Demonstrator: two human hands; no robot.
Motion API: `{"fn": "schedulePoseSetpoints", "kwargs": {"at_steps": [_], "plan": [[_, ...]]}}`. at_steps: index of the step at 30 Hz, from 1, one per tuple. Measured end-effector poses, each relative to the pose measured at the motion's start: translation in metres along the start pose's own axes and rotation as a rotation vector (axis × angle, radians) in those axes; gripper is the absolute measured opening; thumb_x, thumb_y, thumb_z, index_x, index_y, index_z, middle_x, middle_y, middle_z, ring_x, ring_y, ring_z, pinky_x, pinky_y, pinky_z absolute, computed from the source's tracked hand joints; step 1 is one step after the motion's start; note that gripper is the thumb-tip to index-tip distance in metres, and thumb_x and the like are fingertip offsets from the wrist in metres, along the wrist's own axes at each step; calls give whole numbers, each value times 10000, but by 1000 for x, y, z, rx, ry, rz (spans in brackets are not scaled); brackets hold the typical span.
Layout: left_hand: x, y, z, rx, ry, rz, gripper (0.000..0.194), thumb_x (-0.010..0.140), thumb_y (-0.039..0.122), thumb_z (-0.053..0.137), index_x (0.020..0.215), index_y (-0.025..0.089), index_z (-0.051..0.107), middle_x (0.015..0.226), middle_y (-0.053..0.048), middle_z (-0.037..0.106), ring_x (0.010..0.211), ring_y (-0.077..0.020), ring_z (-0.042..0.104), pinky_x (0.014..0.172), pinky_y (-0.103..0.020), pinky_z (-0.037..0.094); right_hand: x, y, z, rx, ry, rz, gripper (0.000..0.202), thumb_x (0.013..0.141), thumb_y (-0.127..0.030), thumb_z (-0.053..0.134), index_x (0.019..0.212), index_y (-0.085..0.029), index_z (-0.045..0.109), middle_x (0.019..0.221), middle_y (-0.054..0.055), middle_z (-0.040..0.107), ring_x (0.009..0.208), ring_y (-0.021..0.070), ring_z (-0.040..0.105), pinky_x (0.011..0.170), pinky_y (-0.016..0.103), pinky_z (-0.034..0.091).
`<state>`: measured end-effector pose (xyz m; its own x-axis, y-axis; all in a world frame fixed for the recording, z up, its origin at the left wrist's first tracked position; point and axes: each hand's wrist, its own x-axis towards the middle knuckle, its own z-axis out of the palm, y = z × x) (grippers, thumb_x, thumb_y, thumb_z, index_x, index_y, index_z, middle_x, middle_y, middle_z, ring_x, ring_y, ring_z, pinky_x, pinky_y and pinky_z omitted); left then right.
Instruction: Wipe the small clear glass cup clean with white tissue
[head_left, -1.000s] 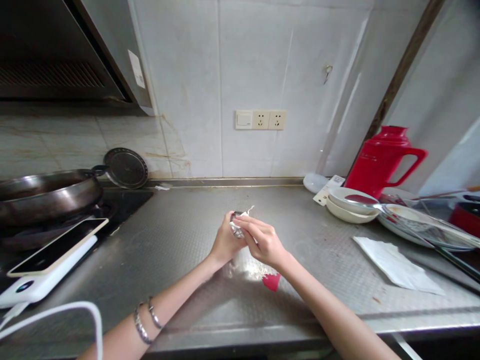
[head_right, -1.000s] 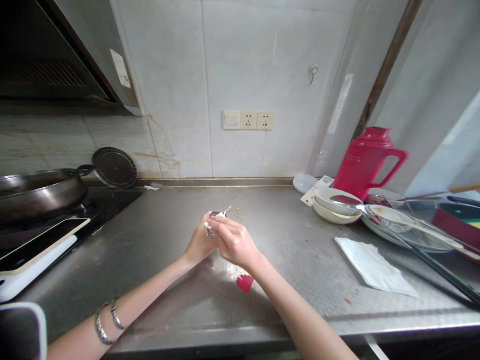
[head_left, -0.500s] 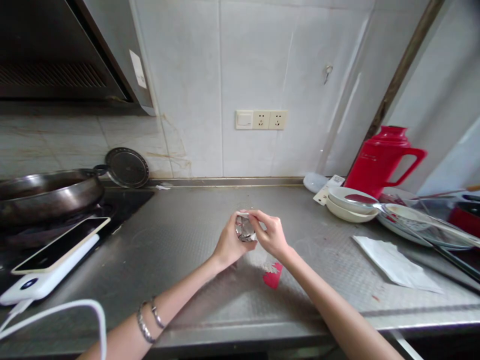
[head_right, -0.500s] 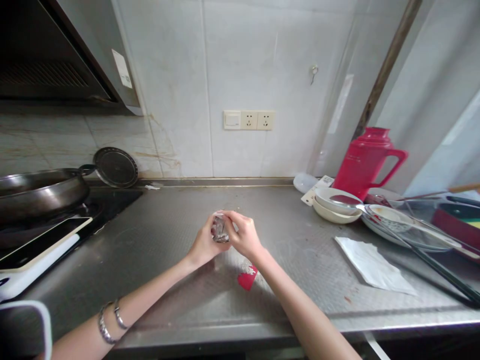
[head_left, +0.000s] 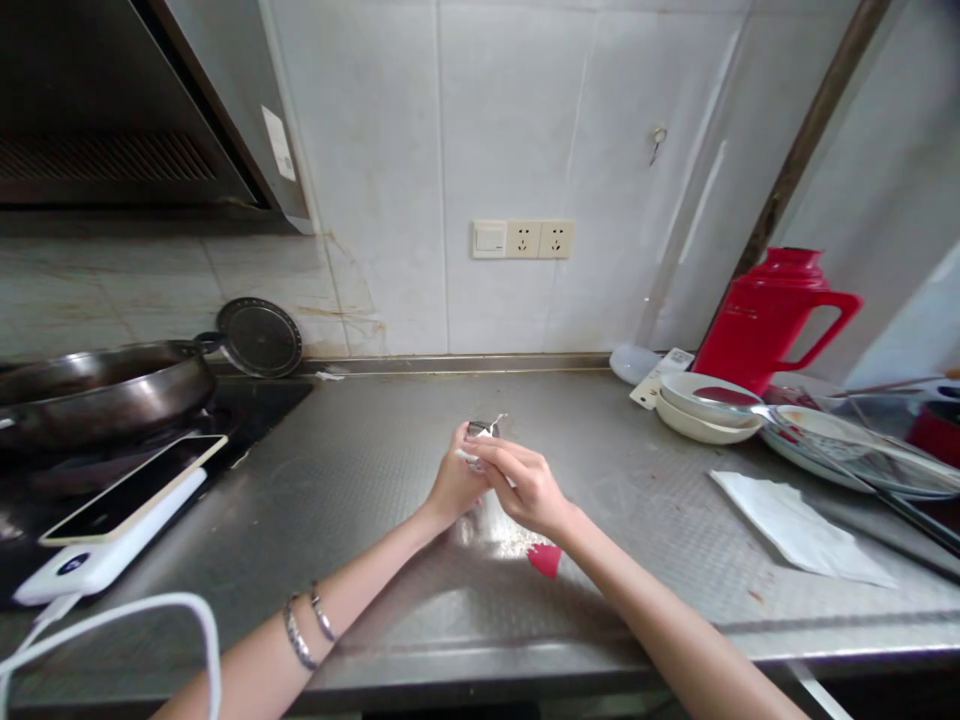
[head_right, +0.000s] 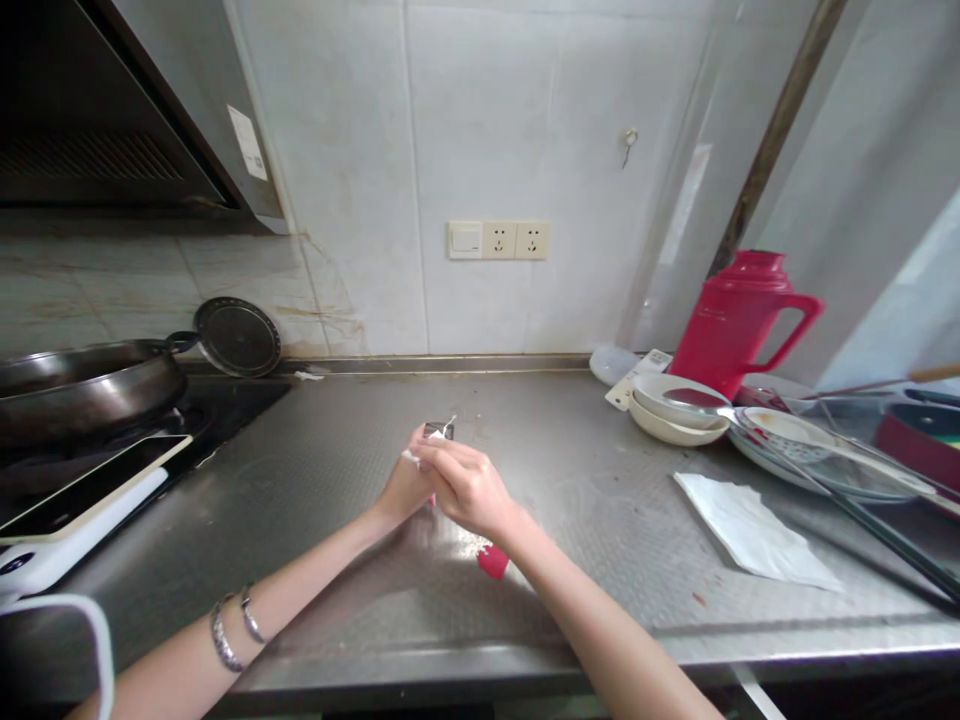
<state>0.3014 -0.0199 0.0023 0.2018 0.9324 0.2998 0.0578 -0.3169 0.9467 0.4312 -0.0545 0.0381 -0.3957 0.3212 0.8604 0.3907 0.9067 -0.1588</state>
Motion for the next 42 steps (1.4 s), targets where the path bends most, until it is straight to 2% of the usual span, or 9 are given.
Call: {"fn": "schedulePoseSetpoints", "kwargs": {"at_steps": [4, 7, 14, 22, 28, 31, 35, 38, 42], "plan": [[-5, 15, 0, -105, -29, -19, 717, 592, 265, 769, 1184, 190, 371, 905, -17, 600, 603, -103, 560, 389, -160, 399, 4, 10, -9, -60, 306, 246, 244, 916, -151, 452, 1071, -207, 632, 1062, 76, 707, 965, 180, 674, 845, 296, 541], [-9, 23, 2, -168, -14, -21, 717, 588, 236, 780, 1179, 192, 375, 896, -8, 592, 595, -72, 536, 445, -149, 425, 7, 20, -13, -102, 387, 427, 204, 915, -219, 483, 995, -204, 670, 996, 62, 730, 876, 187, 697, 774, 282, 552], [-11, 19, 4, -148, 25, 2, 645, 603, 258, 770, 1133, 186, 408, 796, 23, 559, 540, -75, 508, 381, -150, 411, 1, 21, 2, 2, 178, 378, 229, 909, -215, 483, 1043, -223, 669, 1020, 44, 727, 907, 183, 698, 775, 259, 556], [-7, 21, 0, -139, 54, 15, 581, 609, 275, 755, 1085, 190, 433, 816, 17, 578, 537, -87, 526, 316, -147, 402, -1, 14, 2, -18, 173, 172, 283, 913, -145, 446, 1115, -216, 631, 1113, 76, 691, 1070, 186, 637, 927, 324, 526], [-1, 22, -4, -135, 67, -43, 550, 593, 314, 769, 1004, 178, 430, 792, 11, 576, 554, -100, 544, 317, -142, 388, -1, 6, 0, 4, 138, 62, 303, 890, -112, 459, 1113, -220, 633, 1034, 87, 714, 1004, 196, 666, 854, 328, 562], [1, 23, -5, -122, 61, -69, 575, 586, 349, 782, 1017, 178, 441, 799, 5, 578, 583, -110, 553, 341, -149, 397, 2, 5, -4, -16, 212, 126, 266, 898, -143, 456, 1053, -221, 657, 989, 78, 726, 917, 194, 692, 795, 308, 573], [-3, 25, -2, -105, 13, -94, 634, 570, 338, 809, 1079, 164, 473, 848, -20, 606, 614, -104, 560, 433, -173, 452, 7, 15, -11, -75, 380, 355, 220, 912, -219, 474, 992, -211, 679, 976, 70, 734, 870, 197, 703, 777, 297, 568], [-7, 24, 1, -89, -49, -112, 700, 576, 337, 812, 1160, 169, 464, 865, -20, 609, 576, -90, 543, 406, -167, 436, 8, 23, -13, -53, 296, 435, 213, 908, -253, 491, 955, -201, 692, 922, 54, 745, 801, 192, 712, 707, 266, 570], [-7, 19, 2, -66, -80, -71, 712, 607, 340, 792, 1220, 177, 466, 929, -51, 625, 617, -114, 580, 376, -152, 423, 4, 23, -8, 28, 129, 364, 217, 906, -230, 487, 985, -207, 687, 947, 45, 742, 837, 184, 711, 718, 255, 569]]}}
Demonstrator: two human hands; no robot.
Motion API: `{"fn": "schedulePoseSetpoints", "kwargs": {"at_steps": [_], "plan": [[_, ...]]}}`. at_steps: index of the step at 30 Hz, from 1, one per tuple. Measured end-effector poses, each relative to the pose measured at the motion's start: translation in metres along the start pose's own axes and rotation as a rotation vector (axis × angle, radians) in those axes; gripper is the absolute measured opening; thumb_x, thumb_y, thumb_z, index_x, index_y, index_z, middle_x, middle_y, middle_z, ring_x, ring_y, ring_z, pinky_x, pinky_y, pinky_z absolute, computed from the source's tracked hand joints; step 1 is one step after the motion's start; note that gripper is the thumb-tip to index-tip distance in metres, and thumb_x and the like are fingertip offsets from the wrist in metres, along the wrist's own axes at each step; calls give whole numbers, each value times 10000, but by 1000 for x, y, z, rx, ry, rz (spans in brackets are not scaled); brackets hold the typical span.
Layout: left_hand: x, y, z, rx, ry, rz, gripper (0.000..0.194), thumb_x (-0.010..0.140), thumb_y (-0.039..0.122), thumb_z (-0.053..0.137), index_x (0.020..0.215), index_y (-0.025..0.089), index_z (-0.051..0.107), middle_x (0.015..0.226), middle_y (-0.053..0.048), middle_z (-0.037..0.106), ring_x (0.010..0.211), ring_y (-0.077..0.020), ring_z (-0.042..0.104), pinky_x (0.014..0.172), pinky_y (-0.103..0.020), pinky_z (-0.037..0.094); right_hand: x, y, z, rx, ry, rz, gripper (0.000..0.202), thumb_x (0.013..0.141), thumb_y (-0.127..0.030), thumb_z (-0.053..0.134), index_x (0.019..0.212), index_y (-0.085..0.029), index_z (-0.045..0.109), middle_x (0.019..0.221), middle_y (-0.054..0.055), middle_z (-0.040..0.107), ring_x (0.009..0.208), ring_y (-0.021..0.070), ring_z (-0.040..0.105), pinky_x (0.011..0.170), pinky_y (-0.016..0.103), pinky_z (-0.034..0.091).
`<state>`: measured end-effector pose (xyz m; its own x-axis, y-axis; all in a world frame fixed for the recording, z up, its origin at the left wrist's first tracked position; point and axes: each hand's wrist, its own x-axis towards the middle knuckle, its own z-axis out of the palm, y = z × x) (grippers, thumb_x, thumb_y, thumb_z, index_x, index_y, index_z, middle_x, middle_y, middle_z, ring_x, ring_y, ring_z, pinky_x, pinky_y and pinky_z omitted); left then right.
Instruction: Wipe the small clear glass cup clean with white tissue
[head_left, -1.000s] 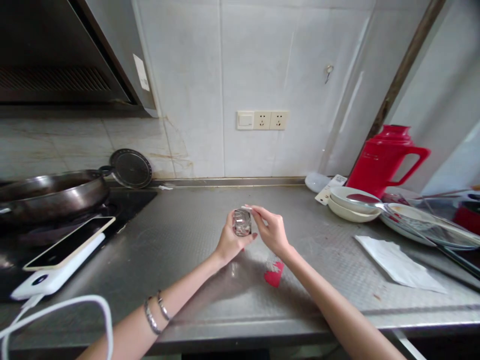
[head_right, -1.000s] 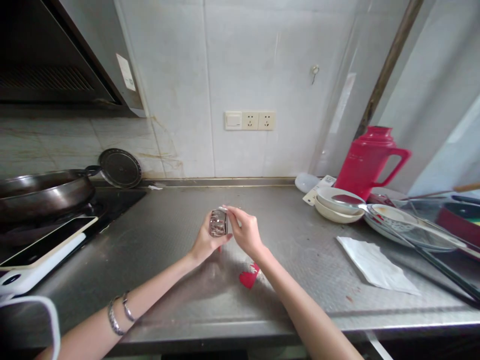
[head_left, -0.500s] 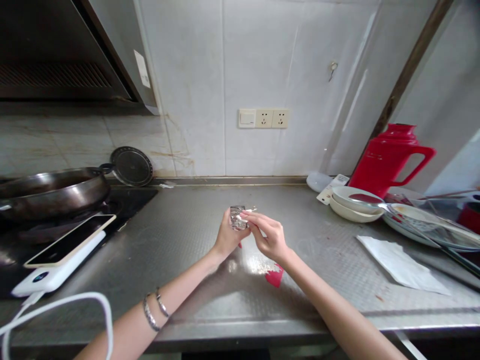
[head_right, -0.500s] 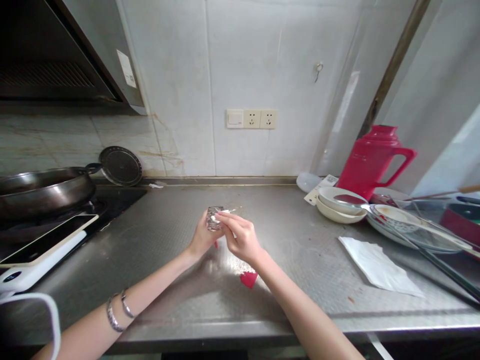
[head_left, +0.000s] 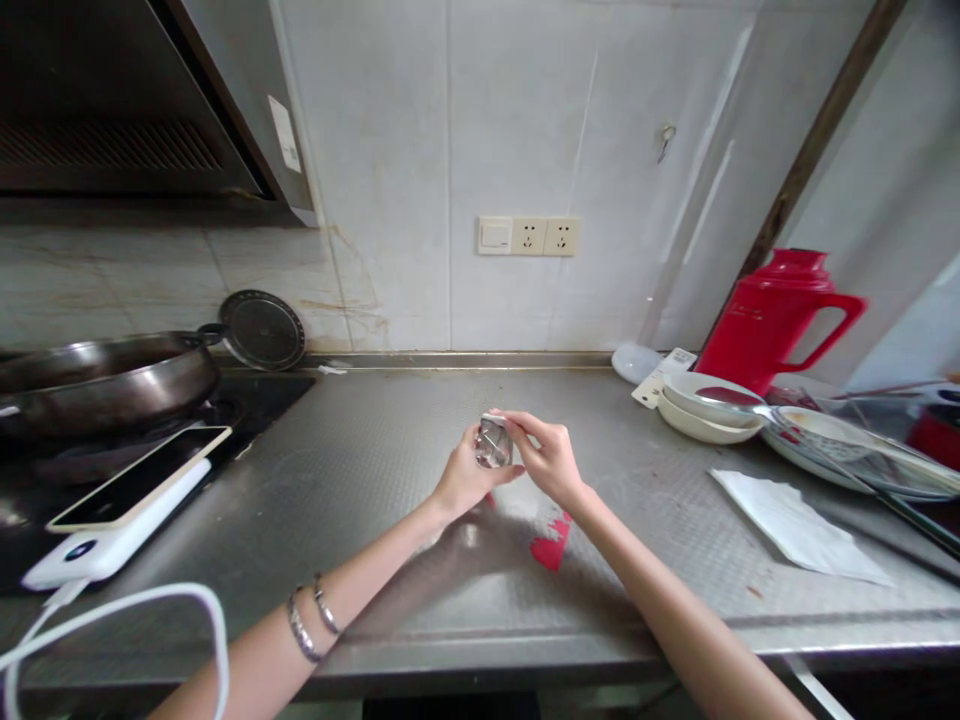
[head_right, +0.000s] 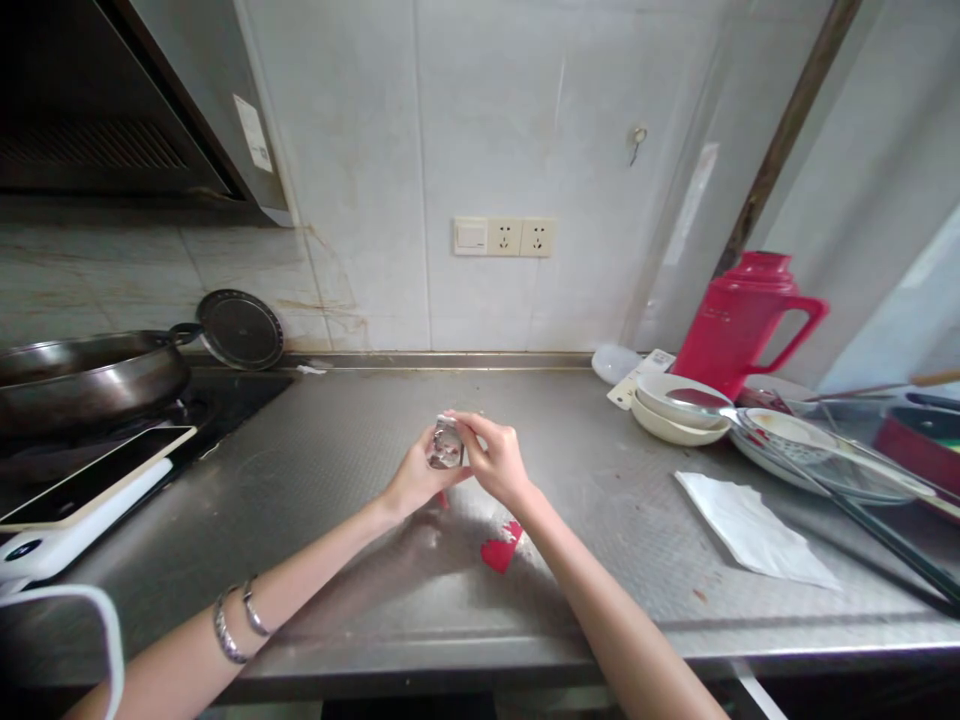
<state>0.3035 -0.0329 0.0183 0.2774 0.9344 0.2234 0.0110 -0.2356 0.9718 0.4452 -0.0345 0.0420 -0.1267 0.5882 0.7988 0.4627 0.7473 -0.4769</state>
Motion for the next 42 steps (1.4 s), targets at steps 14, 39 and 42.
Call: {"fn": "schedulePoseSetpoints", "kwargs": {"at_steps": [14, 39, 42], "plan": [[9, -2, -9, 30, 48, -56, 456, 583, 275, 735, 962, 171, 504, 718, 27, 580, 538, -117, 562, 351, -174, 429, -11, -7, 5, -122, -143, -407, 338, 885, -91, 414, 1155, -192, 590, 1081, 107, 696, 1093, 196, 624, 882, 337, 557], [4, -2, -3, 107, 21, 121, 605, 540, 182, 775, 1114, 188, 586, 881, -33, 670, 812, -200, 639, 663, -294, 552, -6, 0, 2, -123, -89, -313, 304, 917, -127, 437, 1162, -204, 600, 1076, 96, 700, 1034, 189, 654, 877, 324, 550], [4, 1, -3, 62, 19, 115, 525, 540, 168, 760, 1043, 173, 612, 820, -27, 661, 761, -197, 634, 596, -272, 546, -7, 0, 1, -130, -82, -393, 354, 905, -87, 425, 1209, -198, 570, 1067, 95, 703, 1083, 192, 630, 904, 345, 547]]}}
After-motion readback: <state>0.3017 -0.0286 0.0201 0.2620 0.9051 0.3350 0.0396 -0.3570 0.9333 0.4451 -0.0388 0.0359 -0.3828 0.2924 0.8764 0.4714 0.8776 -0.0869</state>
